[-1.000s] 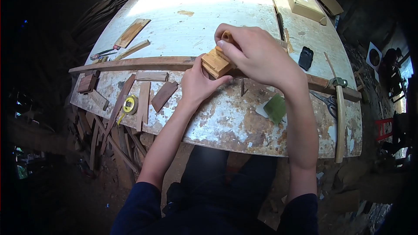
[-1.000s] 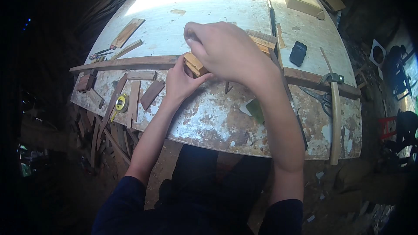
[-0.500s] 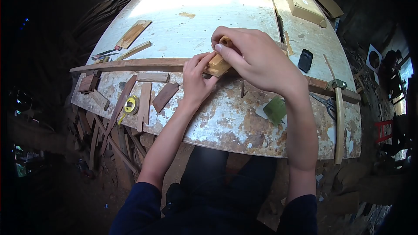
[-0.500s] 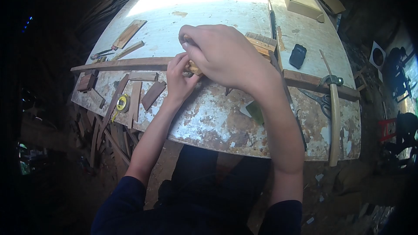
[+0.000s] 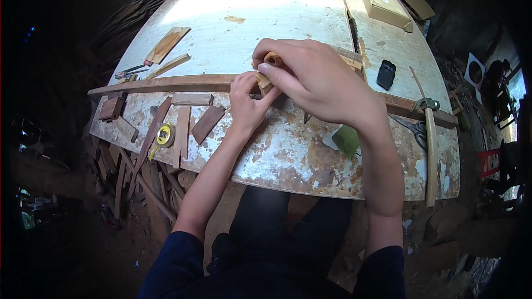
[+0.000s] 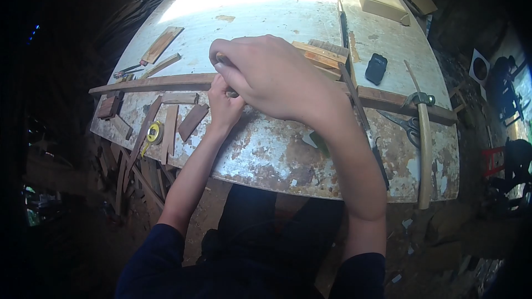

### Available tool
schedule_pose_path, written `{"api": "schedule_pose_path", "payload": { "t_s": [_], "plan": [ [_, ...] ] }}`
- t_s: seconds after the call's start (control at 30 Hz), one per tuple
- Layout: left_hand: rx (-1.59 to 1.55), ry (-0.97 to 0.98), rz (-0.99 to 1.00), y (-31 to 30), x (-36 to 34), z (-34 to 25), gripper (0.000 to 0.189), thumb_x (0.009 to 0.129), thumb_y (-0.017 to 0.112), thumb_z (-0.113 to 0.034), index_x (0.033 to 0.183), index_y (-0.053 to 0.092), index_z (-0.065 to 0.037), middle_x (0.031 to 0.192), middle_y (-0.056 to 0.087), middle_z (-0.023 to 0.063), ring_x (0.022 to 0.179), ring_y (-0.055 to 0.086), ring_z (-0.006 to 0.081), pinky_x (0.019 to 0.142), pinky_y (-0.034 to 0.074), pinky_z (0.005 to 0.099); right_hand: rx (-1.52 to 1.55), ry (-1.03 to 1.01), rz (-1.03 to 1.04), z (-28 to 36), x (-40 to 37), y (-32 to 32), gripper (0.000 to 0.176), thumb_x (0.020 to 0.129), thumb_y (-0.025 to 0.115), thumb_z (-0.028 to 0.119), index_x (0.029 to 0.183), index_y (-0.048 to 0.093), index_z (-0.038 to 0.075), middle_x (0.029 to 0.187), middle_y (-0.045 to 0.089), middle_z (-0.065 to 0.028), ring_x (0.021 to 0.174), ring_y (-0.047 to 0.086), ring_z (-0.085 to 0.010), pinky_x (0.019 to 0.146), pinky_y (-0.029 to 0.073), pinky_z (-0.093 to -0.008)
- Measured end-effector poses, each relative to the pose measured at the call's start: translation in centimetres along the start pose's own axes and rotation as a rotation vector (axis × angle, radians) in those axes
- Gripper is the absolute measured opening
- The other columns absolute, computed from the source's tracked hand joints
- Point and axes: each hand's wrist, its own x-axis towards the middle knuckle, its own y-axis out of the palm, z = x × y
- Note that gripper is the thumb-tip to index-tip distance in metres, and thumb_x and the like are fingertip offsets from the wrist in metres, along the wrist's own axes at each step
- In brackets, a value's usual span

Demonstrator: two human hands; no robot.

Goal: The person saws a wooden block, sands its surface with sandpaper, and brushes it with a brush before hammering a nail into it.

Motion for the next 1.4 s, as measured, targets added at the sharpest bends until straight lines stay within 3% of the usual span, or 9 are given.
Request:
{"api": "schedule_pose_path", "payload": {
  "t_s": [0.13,0.27,0.4,0.53,0.7,0.8,1.2,1.33,1.4],
  "plan": [
    [0.122,-0.030,-0.014,0.0,-0.1,-0.2,0.047,0.082,0.099,-0.035,0.102,0.079,0.002,0.113,0.078,0.0140,0.112,0.069,0.0337,0.101,0.054,0.0465,-0.121,0.201,0.024,-0.9,0.6,-1.8,0.028,0.107,0.056,0.022,0.116,0.070,-0.001,0.094,0.076,-0.0237,0.093,0.075,-0.0424,0.088,0.057,-0.0518],
    [-0.007,-0.011,-0.012,0.1,-0.1,0.1,0.052,0.081,0.100,-0.040,0.097,0.077,0.005,0.110,0.076,0.0159,0.109,0.068,0.0339,0.099,0.054,0.0465,0.024,0.050,0.097,0.1,0.1,-0.2,0.026,0.111,0.058,0.023,0.121,0.070,0.002,0.094,0.076,-0.0191,0.084,0.074,-0.0355,0.081,0.056,-0.0450],
    [0.104,-0.060,0.008,-0.2,-0.1,-0.3,0.048,0.081,0.099,-0.035,0.100,0.079,0.004,0.112,0.077,0.0146,0.112,0.068,0.0332,0.100,0.053,0.0465,-0.158,0.187,0.010,-1.1,0.9,-1.1,0.024,0.107,0.057,0.021,0.113,0.071,0.003,0.088,0.075,-0.0185,0.088,0.073,-0.0416,0.088,0.056,-0.0519],
    [-0.066,-0.078,-0.015,0.1,-0.1,-0.3,0.052,0.082,0.100,-0.040,0.096,0.077,0.005,0.111,0.076,0.0160,0.110,0.068,0.0332,0.099,0.054,0.0468,-0.056,-0.011,0.012,0.3,0.3,0.7,0.023,0.108,0.056,0.020,0.109,0.071,0.003,0.084,0.074,-0.0174,0.084,0.074,-0.0390,0.088,0.055,-0.0513],
    [0.096,-0.080,0.006,-0.1,-0.1,-0.5,0.047,0.083,0.098,-0.037,0.103,0.081,0.001,0.110,0.077,0.0144,0.110,0.069,0.0336,0.101,0.053,0.0468,-0.188,0.171,0.044,-0.5,0.7,-0.7,0.027,0.110,0.053,0.022,0.113,0.071,0.003,0.089,0.075,-0.0191,0.086,0.074,-0.0396,0.085,0.056,-0.0480],
    [-0.043,-0.065,0.020,-0.1,-0.1,-0.4,0.052,0.083,0.099,-0.040,0.099,0.078,0.005,0.109,0.077,0.0165,0.108,0.068,0.0333,0.098,0.054,0.0465,-0.038,0.021,0.049,0.1,0.3,0.4,0.028,0.110,0.053,0.022,0.114,0.072,0.003,0.089,0.076,-0.0193,0.085,0.074,-0.0386,0.087,0.056,-0.0490],
    [0.078,-0.105,0.016,-0.1,-0.1,-0.5,0.047,0.083,0.098,-0.037,0.101,0.080,0.002,0.105,0.076,0.0153,0.106,0.068,0.0336,0.098,0.053,0.0466,-0.137,0.161,-0.017,-1.2,0.9,-1.2,0.029,0.109,0.054,0.022,0.116,0.072,0.000,0.090,0.076,-0.0216,0.089,0.075,-0.0418,0.088,0.057,-0.0509],
    [0.012,-0.059,0.034,-0.3,0.0,-0.4,0.047,0.086,0.096,-0.040,0.096,0.077,0.001,0.099,0.074,0.0136,0.102,0.065,0.0330,0.092,0.051,0.0478,0.026,0.037,0.025,0.1,0.5,-0.2,0.029,0.110,0.054,0.023,0.115,0.073,0.001,0.090,0.077,-0.0189,0.085,0.076,-0.0412,0.086,0.058,-0.0505],
    [0.040,-0.143,0.039,-0.6,-0.1,-0.5,0.047,0.091,0.094,-0.039,0.090,0.075,0.003,0.085,0.068,0.0101,0.083,0.061,0.0253,0.078,0.050,0.0420,-0.046,0.141,0.031,-0.5,0.7,-1.3,0.027,0.110,0.054,0.021,0.115,0.072,0.001,0.089,0.076,-0.0192,0.085,0.075,-0.0407,0.086,0.057,-0.0508]
  ]
}}
